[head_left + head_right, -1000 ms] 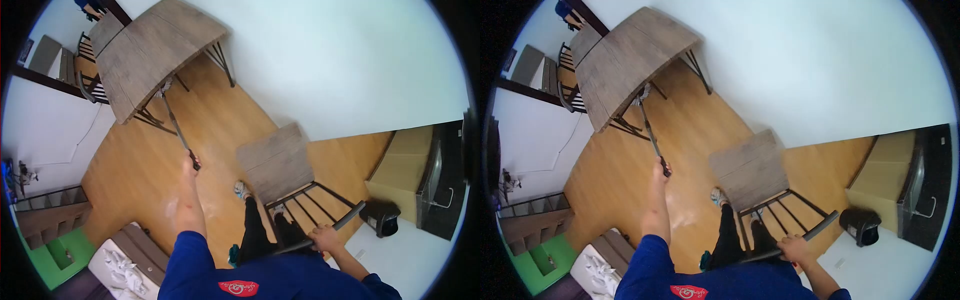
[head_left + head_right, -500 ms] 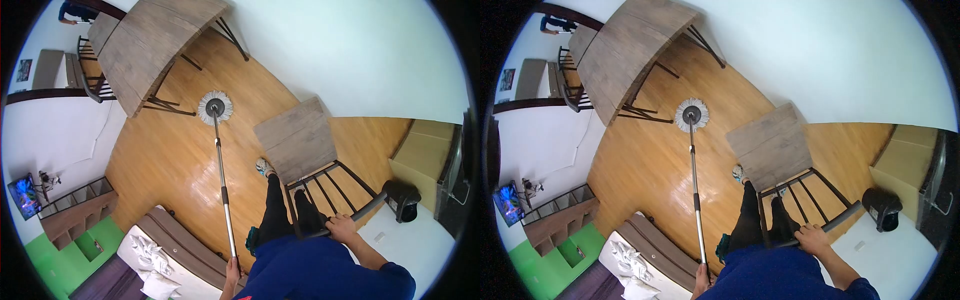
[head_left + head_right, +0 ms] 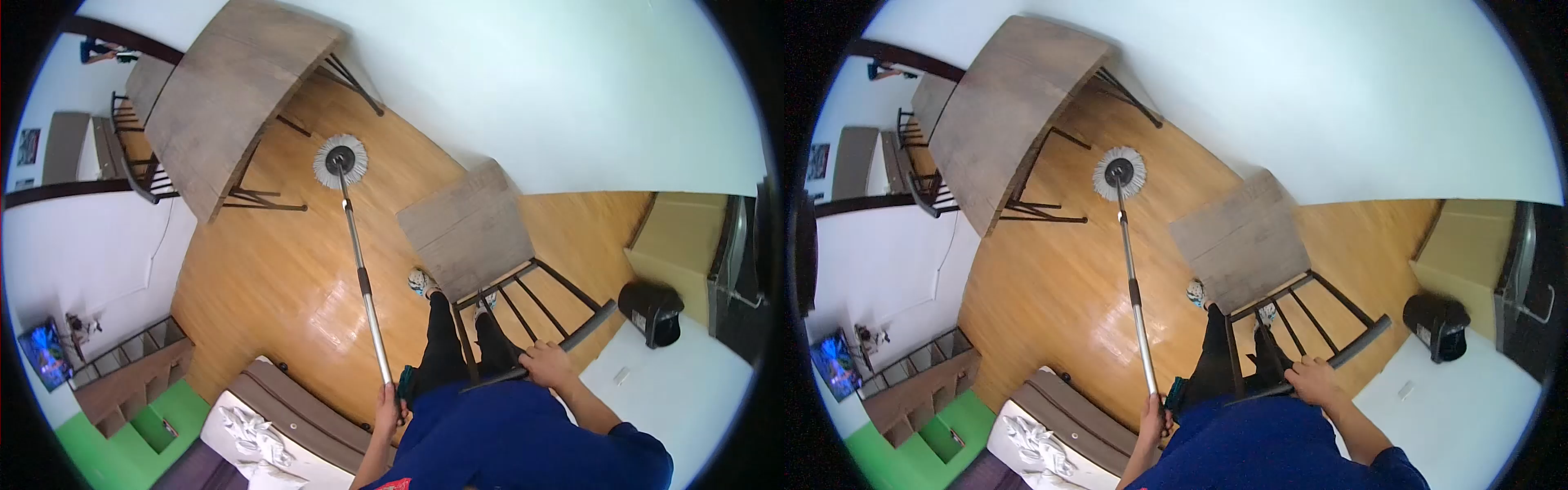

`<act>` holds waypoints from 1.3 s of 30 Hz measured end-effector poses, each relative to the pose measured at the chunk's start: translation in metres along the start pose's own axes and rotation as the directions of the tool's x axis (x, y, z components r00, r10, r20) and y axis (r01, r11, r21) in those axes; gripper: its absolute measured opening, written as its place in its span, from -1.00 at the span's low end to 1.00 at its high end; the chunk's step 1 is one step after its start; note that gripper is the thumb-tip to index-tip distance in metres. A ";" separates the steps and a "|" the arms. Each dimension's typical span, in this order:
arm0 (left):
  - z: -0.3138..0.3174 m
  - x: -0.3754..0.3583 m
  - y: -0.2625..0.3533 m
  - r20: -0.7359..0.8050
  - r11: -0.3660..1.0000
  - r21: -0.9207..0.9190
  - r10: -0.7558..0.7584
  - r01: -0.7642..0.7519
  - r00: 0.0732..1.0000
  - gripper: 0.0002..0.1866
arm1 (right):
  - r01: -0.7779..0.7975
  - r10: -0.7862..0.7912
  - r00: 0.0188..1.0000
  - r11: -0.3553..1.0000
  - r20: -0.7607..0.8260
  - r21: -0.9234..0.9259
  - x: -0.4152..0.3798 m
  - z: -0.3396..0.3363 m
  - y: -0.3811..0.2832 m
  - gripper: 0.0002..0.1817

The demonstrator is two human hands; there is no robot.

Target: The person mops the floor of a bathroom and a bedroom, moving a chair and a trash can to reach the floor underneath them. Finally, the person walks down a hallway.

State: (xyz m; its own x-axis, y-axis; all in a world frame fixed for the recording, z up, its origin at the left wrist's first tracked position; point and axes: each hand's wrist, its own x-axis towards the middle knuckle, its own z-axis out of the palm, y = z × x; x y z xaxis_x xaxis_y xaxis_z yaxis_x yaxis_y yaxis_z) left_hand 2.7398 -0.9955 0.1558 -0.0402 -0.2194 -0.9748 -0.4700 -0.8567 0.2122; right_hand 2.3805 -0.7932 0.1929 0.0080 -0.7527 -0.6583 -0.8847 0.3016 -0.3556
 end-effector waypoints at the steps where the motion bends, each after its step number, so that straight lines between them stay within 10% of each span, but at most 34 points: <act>1: 0.009 0.014 0.007 -0.001 0.999 -0.013 0.043 -0.043 0.999 -0.54 | 0.004 -0.004 1.000 1.000 -0.020 0.004 0.000 0.000 -0.001 -0.63; 12: 0.115 0.274 0.285 0.172 0.871 -0.417 0.357 -0.260 0.918 -0.49 | -0.032 0.032 0.999 0.999 0.009 -0.033 -0.002 -0.010 -0.006 -0.55; 17: 0.119 0.304 0.335 0.017 0.939 -0.072 0.337 -0.335 0.941 -0.42 | -0.009 0.005 0.998 0.997 -0.060 -0.075 -0.003 -0.002 -0.002 -0.54; 30: -0.064 0.109 -0.125 0.043 0.983 0.006 0.183 -0.184 0.982 -0.40 | 0.181 -0.196 0.927 0.981 -0.321 -0.077 -0.007 0.028 0.011 -0.62; 33: -0.050 0.027 -0.243 -0.189 0.993 -0.113 -0.057 0.036 0.980 -0.45 | 0.214 -0.237 0.909 0.971 -0.342 -0.106 -0.004 0.035 0.018 -0.64; 39: 0.016 -0.036 -0.357 -0.301 0.991 -0.131 -0.076 0.037 0.950 -0.47 | 0.273 -0.308 0.841 0.952 -0.445 -0.142 0.012 0.031 0.013 -0.76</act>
State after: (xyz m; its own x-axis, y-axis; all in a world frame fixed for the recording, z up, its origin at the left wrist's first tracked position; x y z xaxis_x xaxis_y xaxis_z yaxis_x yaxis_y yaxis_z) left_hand 2.8947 -0.6743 0.1144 0.2631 -0.2844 -0.9219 -0.3513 -0.9182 0.1830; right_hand 2.3838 -0.7804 0.1596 0.0715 -0.9862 -0.1493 -0.9058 -0.0016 -0.4237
